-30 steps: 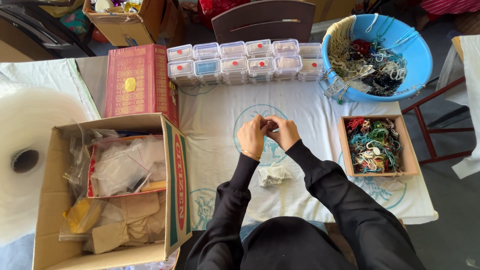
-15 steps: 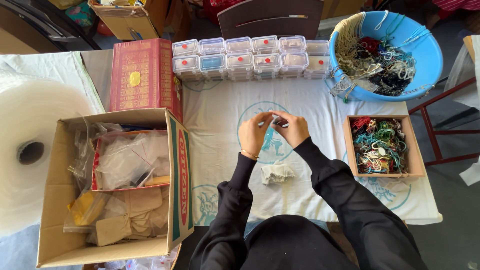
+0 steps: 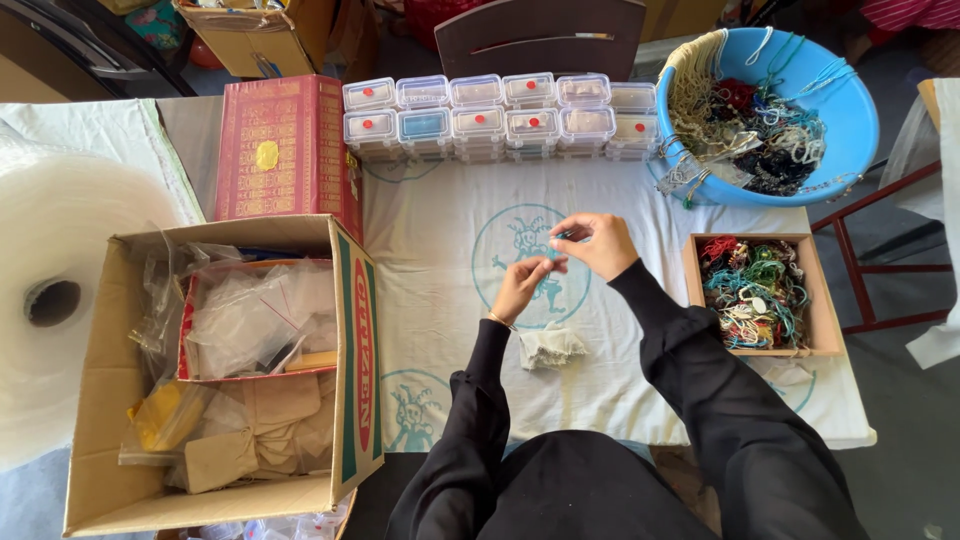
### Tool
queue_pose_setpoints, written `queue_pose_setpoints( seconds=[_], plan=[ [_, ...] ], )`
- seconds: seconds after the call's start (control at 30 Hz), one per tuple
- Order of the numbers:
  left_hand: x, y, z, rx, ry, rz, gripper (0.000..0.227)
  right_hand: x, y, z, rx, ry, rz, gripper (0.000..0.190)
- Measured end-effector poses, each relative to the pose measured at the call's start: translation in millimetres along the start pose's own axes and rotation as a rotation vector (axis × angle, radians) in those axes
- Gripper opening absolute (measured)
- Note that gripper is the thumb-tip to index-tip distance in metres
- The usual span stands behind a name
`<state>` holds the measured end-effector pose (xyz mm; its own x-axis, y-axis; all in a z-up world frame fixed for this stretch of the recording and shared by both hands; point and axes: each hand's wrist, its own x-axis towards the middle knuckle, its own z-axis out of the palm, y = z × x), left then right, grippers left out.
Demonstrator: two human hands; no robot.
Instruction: Sorting various necklaces, beads, and jewelry items and placing them into containers and bags on a table.
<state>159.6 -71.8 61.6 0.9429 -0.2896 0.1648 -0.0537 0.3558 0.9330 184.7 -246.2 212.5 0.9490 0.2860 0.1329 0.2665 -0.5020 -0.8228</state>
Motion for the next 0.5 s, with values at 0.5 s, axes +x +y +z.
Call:
queue_pose_setpoints(
  seconds=[0.5],
  plan=[
    [-67.1,-103.3,-102.9,-0.030,0.064,-0.318,0.030,-7.4,97.2,-51.5,0.365,-0.008,0.232,0.023]
  ],
)
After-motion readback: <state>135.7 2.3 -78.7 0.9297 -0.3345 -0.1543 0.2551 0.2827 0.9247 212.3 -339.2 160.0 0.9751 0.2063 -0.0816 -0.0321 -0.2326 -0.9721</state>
